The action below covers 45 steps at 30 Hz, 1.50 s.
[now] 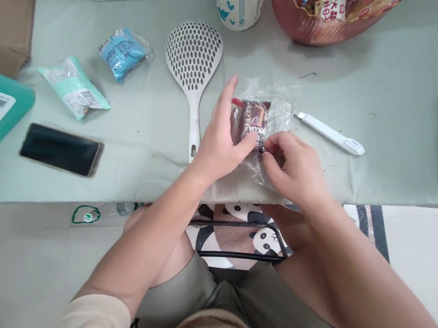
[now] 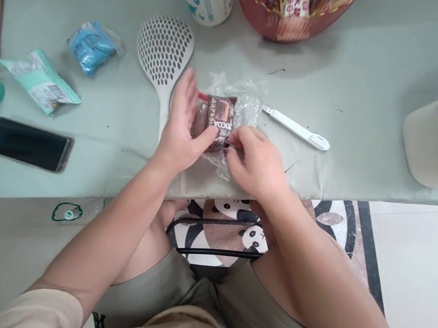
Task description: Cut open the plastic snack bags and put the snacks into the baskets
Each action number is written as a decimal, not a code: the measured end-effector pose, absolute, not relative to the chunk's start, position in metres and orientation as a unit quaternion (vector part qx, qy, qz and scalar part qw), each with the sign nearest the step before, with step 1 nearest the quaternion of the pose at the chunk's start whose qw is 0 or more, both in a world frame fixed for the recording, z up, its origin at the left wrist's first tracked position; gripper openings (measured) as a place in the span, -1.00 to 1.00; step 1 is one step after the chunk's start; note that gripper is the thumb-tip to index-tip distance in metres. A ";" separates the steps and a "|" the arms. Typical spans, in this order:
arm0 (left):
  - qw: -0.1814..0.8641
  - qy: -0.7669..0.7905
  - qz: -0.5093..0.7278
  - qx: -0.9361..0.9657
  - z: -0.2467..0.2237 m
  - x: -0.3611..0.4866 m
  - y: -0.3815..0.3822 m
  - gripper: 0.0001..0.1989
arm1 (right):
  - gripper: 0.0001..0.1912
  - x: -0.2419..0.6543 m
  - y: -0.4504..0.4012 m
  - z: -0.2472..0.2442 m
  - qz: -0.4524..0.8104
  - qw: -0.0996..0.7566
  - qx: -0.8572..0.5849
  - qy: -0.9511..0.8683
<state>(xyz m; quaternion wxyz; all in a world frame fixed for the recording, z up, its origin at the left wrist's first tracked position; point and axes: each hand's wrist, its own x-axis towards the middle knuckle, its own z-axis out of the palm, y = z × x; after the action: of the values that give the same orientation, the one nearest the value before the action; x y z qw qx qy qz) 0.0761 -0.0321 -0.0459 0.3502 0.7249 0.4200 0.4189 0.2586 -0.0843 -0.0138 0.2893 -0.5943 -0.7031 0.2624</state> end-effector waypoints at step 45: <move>0.140 0.513 0.400 0.746 -0.019 0.018 -0.042 -0.89 | -0.83 0.247 -0.079 -0.031 0.164 0.221 -0.607 -0.746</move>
<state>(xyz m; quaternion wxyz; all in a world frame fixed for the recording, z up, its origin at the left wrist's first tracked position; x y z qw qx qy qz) 0.0179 -0.0422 -0.0189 0.1402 0.7464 0.5127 0.4005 0.2475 -0.0789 -0.0310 0.2206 -0.6068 -0.7459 0.1636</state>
